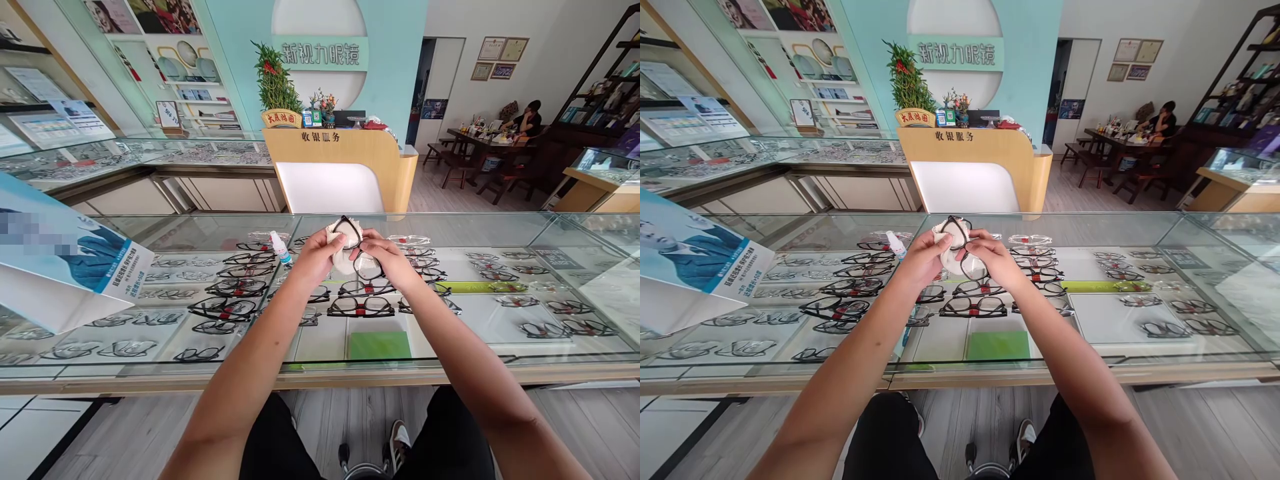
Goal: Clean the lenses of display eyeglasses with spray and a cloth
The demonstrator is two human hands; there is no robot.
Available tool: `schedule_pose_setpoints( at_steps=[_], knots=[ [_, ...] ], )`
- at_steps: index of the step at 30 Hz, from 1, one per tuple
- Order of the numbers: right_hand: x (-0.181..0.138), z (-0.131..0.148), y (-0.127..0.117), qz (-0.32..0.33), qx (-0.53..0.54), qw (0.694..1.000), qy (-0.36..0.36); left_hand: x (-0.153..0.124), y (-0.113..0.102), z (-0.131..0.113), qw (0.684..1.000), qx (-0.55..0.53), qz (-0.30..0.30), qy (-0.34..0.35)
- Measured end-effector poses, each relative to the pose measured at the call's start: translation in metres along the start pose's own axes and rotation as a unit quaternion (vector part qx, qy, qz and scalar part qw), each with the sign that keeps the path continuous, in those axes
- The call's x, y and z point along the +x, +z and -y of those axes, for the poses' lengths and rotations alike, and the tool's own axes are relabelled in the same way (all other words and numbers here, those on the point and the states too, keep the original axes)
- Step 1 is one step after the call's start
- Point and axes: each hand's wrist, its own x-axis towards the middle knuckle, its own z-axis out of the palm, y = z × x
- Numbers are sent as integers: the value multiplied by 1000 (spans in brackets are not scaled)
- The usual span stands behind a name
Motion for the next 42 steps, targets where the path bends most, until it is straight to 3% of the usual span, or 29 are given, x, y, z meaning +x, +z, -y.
schedule_pose_setpoints(
  at_steps=[8,19,24,35,42],
  knots=[
    [0,-2,-1,1,21,1000,9,-1,4,-2,998,15,57,4],
    [-2,-8,5,44,-72,996,-24,-10,21,6,994,51,-54,79],
    [-1,-9,7,45,-73,996,-36,-8,20,5,988,79,-94,95],
    [-1,6,-7,18,-10,1000,-1,-1,-6,-11,997,26,70,-5],
    [-1,0,-1,18,-38,999,-7,-4,6,-6,996,59,54,28]
  ],
)
